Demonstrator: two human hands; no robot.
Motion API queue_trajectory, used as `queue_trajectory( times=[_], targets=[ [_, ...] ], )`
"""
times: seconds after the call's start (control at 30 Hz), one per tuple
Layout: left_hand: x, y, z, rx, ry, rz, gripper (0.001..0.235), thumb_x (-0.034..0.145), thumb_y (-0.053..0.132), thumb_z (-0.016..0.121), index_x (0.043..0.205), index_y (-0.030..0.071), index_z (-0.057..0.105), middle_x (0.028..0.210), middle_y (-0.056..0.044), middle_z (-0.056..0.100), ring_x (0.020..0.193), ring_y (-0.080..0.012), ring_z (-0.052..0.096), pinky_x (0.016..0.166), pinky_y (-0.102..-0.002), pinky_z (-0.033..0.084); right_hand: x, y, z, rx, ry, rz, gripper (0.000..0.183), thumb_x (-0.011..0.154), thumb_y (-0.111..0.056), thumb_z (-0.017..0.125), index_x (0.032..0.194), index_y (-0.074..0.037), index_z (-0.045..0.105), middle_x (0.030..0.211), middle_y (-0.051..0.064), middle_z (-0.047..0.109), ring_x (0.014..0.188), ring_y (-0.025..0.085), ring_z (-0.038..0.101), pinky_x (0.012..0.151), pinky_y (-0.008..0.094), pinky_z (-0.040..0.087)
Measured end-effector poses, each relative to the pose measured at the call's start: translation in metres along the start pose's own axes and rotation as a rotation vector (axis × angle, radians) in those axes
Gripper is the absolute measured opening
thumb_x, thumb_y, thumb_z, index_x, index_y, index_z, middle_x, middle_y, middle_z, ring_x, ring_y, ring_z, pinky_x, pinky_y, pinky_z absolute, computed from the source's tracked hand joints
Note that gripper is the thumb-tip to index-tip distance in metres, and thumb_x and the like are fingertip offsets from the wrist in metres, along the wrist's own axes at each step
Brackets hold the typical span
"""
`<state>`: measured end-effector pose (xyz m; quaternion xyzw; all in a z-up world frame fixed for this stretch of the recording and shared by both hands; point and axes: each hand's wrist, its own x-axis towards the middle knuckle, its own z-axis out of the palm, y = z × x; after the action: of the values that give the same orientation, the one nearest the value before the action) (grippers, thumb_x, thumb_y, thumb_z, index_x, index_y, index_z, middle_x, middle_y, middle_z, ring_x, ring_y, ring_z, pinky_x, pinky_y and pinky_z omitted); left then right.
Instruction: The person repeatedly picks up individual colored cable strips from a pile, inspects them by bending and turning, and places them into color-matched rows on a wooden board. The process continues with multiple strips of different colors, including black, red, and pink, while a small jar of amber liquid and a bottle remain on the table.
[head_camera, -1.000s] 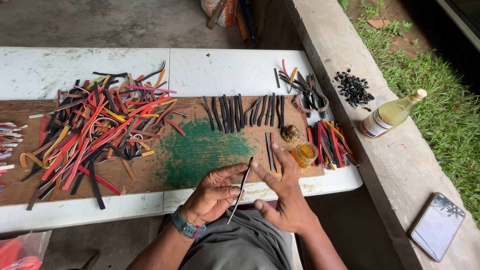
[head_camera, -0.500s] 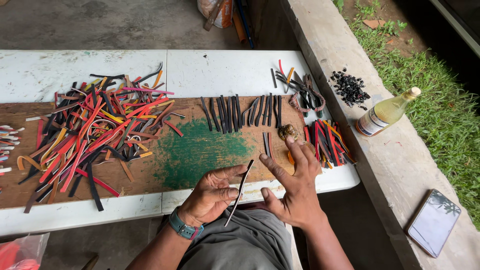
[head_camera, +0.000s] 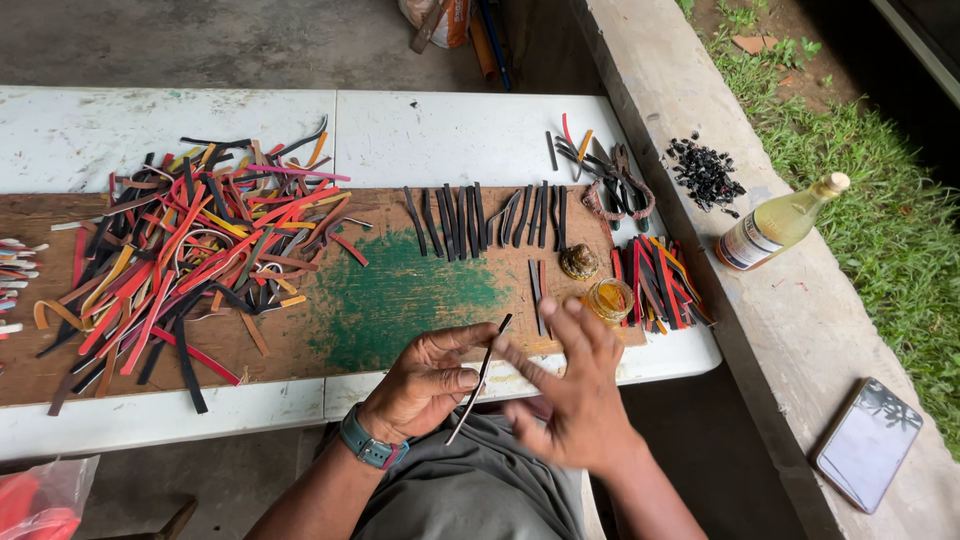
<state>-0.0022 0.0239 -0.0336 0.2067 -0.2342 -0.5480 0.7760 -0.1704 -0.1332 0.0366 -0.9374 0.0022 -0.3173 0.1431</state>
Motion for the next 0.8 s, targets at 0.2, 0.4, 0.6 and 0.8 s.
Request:
queue_trajectory(
  times=[0.2, 0.4, 0.6, 0.8],
  targets=[
    [0.002, 0.0, 0.001, -0.068, -0.002, -0.003, 0.054, 0.093, -0.011, 0.066, 0.145, -0.003, 0.055, 0.131, -0.017, 0.066, 0.118, -0.0217, 0.068, 0.104, -0.036, 0.057, 0.009, 0.011, 0.005, 0.153, 0.01, 0.092, 0.061, 0.091, -0.053, 0.06, 0.143, -0.022, 0.063, 0.164, 0.025, 0.03, 0.149, 0.047, 0.028, 0.121, 0.059, 0.024],
    [0.001, -0.005, -0.012, -0.013, 0.061, 0.019, 0.051, 0.091, -0.011, 0.068, 0.14, -0.002, 0.058, 0.134, -0.015, 0.067, 0.116, -0.0195, 0.066, 0.098, -0.03, 0.057, -0.011, -0.01, 0.002, 0.042, 0.001, -0.037, 0.054, 0.086, -0.052, 0.068, 0.133, -0.027, 0.07, 0.158, 0.018, 0.038, 0.143, 0.043, 0.033, 0.118, 0.055, 0.025],
    [0.004, -0.008, -0.013, -0.01, 0.061, 0.096, 0.045, 0.092, -0.01, 0.072, 0.136, -0.005, 0.062, 0.133, -0.015, 0.067, 0.116, -0.019, 0.066, 0.1, -0.03, 0.055, 0.0, -0.001, -0.005, 0.068, 0.028, 0.027, 0.055, 0.081, -0.042, 0.074, 0.131, -0.019, 0.071, 0.151, 0.02, 0.042, 0.14, 0.041, 0.036, 0.114, 0.056, 0.028],
    [0.004, -0.002, -0.011, 0.137, 0.032, 0.19, 0.055, 0.084, -0.011, 0.07, 0.137, -0.002, 0.061, 0.137, -0.012, 0.064, 0.125, -0.0158, 0.065, 0.108, -0.029, 0.054, 0.005, 0.078, -0.031, -0.46, -0.09, 0.322, 0.036, 0.073, -0.031, 0.077, 0.106, -0.017, 0.074, 0.131, 0.008, 0.061, 0.124, 0.037, 0.049, 0.1, 0.053, 0.035]
  ],
)
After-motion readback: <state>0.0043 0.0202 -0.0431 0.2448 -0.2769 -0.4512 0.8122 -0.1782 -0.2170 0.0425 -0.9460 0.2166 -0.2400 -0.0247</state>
